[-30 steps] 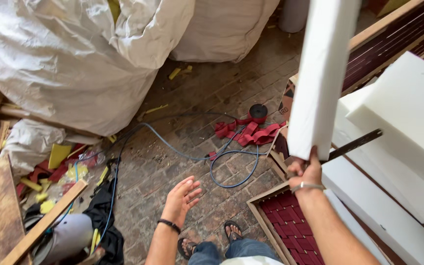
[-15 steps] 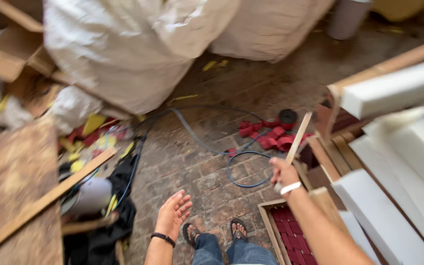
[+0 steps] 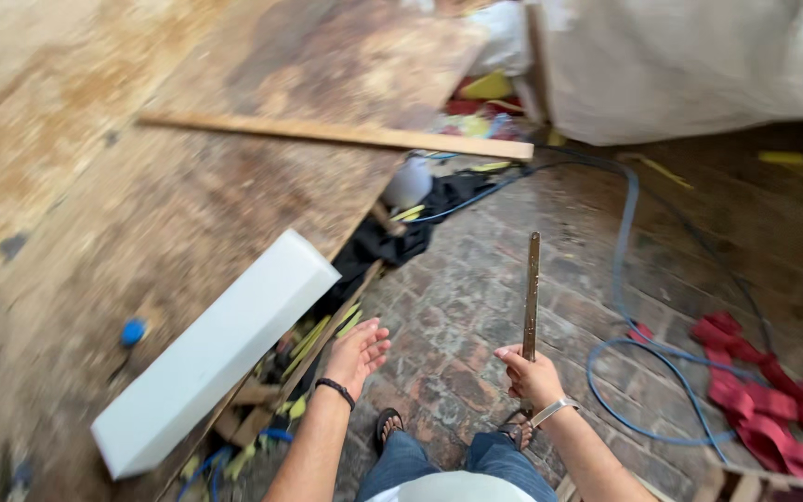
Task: The person measures and aligns white foam pieces on a workbench, then uses a spray gun to apply adhesive to the edges. They press the pieces together to form a larger assembly.
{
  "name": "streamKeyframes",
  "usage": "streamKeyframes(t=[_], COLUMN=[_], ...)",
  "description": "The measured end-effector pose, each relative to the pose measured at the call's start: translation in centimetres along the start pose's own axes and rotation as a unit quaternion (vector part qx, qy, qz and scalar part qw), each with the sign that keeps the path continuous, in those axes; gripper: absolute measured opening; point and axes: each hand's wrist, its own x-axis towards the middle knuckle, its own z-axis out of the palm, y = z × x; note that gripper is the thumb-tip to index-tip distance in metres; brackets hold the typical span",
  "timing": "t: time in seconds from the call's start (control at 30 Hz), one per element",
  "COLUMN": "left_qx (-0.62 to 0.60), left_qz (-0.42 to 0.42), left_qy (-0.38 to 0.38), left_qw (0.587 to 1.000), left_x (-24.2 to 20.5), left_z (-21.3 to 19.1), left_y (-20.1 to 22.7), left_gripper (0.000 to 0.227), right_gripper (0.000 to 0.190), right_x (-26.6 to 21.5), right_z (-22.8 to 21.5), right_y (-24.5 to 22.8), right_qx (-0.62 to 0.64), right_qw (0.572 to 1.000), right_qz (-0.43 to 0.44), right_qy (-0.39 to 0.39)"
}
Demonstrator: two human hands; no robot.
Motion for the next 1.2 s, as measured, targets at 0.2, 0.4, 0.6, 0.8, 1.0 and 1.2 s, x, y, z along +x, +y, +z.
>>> streamKeyframes(t=[0.2,0.4,0.6,0.8,1.0,1.2], left_qx=[-0.060,-0.094,-0.077,-0.134,0.031,0.376], left_qz=[0.036,0.103,0.137,0.243,0.131,0.128], left_qy=[0.079,0.112,0.029,0.082,0.385,0.590], left_qw=[0.994,0.984,0.987,0.957,0.913,0.703], left_x=[-1.7,-3.3,-4.3,-6.5,-7.8,-7.1], left_z=[-12.0,-23.1,-31.7,-40.7,-54.5,-62.7], left_y=[0.5,3.4,5.8,7.9,8.5,4.5], left_gripper=[0.036,0.041,0.037,0.026,0.024,0.095], right_gripper=[0.018,0.034,0.030,0.044,0.091,0.150], right_x=[0.8,-2.0,-3.8,-6.5,-6.3,-4.6], right_z=[12.2,27.3,46.5,60.8,62.3,62.3], right_y=[0.1,2.1,7.3,13.6,9.1,5.6], right_qx=[-0.179,-0.350,-0.255,-0.350,-0.676,-0.923], right_qw=[0.981,0.923,0.934,0.825,0.585,0.183], right_qz=[0.011,-0.132,-0.065,-0.066,-0.304,-0.237], right_qy=[-0.078,-0.094,-0.241,-0.439,-0.329,-0.242])
